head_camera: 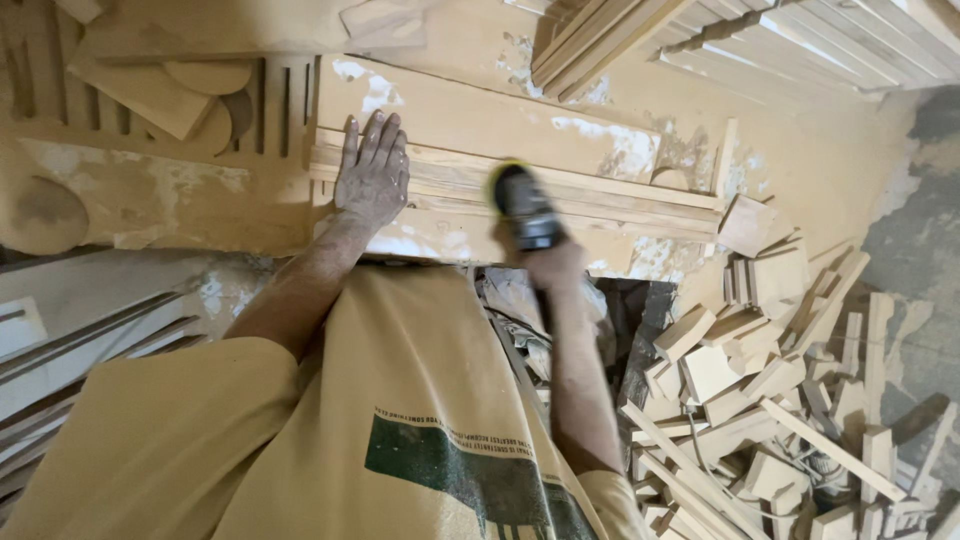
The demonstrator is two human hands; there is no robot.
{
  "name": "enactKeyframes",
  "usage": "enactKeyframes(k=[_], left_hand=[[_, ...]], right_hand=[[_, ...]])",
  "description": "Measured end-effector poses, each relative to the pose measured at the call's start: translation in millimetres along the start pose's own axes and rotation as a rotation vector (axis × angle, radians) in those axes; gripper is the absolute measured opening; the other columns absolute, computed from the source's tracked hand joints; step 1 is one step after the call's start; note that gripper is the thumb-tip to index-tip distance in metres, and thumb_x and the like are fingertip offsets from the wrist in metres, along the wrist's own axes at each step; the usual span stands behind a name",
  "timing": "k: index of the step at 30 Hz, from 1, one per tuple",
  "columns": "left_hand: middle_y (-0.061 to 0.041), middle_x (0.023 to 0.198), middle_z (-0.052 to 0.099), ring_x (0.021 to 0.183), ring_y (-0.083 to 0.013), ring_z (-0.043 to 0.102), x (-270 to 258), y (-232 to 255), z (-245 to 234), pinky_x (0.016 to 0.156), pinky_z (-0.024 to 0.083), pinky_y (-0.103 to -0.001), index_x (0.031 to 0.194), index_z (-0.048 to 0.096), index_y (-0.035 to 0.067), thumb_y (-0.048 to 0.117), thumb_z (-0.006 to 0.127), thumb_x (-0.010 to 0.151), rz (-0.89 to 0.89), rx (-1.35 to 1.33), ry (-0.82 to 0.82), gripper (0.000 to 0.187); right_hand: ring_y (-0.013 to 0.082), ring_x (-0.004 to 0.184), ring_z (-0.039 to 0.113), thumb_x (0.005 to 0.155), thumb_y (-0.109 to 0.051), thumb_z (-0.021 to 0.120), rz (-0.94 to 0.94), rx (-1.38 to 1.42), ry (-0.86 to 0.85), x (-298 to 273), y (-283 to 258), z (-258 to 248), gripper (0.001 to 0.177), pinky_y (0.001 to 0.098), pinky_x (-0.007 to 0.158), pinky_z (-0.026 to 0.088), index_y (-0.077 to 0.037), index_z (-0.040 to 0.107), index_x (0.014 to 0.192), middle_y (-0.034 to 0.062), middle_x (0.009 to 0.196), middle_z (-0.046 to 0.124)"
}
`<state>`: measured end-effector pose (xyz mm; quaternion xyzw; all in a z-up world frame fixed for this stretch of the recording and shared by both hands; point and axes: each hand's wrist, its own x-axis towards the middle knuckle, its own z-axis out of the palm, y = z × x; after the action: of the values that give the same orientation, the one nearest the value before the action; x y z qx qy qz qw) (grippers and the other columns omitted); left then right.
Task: The person sands long wooden strips using a handheld power sander, moving the sander along the length of each strip while holding them steady by hand.
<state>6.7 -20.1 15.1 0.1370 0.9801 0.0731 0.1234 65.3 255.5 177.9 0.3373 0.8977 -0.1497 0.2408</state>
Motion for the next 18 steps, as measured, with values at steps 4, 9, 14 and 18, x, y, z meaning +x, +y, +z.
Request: enactKeyframes(k=[4, 9, 14, 18], left_hand=[[-0.007, 0.180, 0.023, 0.168, -0.0275, 0.005, 0.0, -0.2, 5.8, 0.136, -0.009, -0.054, 0.166, 0.039, 0.010, 0.032, 0.023, 0.122, 0.015, 0.003, 0.127, 0.051], [-0.006, 0.181, 0.019, 0.168, -0.0273, 0.001, 1.9, -1.6, 4.7, 0.136, -0.011, -0.054, 0.168, 0.036, 0.012, 0.032, 0.018, 0.123, 0.001, 0.041, 0.096, 0.052], [-0.005, 0.182, 0.009, 0.167, -0.0273, -0.007, 1.2, -0.3, -1.7, 0.134, -0.018, -0.055, 0.170, 0.027, 0.012, 0.033, 0.013, 0.121, -0.001, 0.001, -0.049, 0.055], [-0.009, 0.181, 0.019, 0.168, -0.0285, 0.002, 0.7, -1.4, 2.2, 0.135, -0.013, -0.055, 0.168, 0.035, 0.009, 0.032, 0.020, 0.122, 0.025, -0.012, 0.057, 0.053]], right_hand=[[0.0288, 0.116, 0.074, 0.051, -0.040, 0.089, -0.107, -0.001, -0.091, -26.4, -34.5, 29.0, 0.072, 0.0425, 0.102, 0.060, -0.027, 0.073, 0.120, 0.0039, 0.111, 0.080], [0.0214, 0.109, 0.076, 0.042, -0.048, 0.093, -0.134, -0.076, -0.074, 2.2, -5.5, 70.0, 0.074, 0.0349, 0.095, 0.062, -0.035, 0.072, 0.112, -0.0046, 0.103, 0.080], [0.0194, 0.102, 0.078, 0.037, -0.050, 0.095, -0.124, -0.108, -0.072, 3.1, 10.7, 90.3, 0.075, 0.0326, 0.088, 0.063, -0.036, 0.071, 0.107, -0.0075, 0.096, 0.079], [0.0185, 0.098, 0.079, 0.034, -0.051, 0.095, -0.101, -0.114, -0.061, -1.3, 27.8, 95.0, 0.076, 0.0315, 0.085, 0.063, -0.037, 0.071, 0.105, -0.0090, 0.093, 0.079]])
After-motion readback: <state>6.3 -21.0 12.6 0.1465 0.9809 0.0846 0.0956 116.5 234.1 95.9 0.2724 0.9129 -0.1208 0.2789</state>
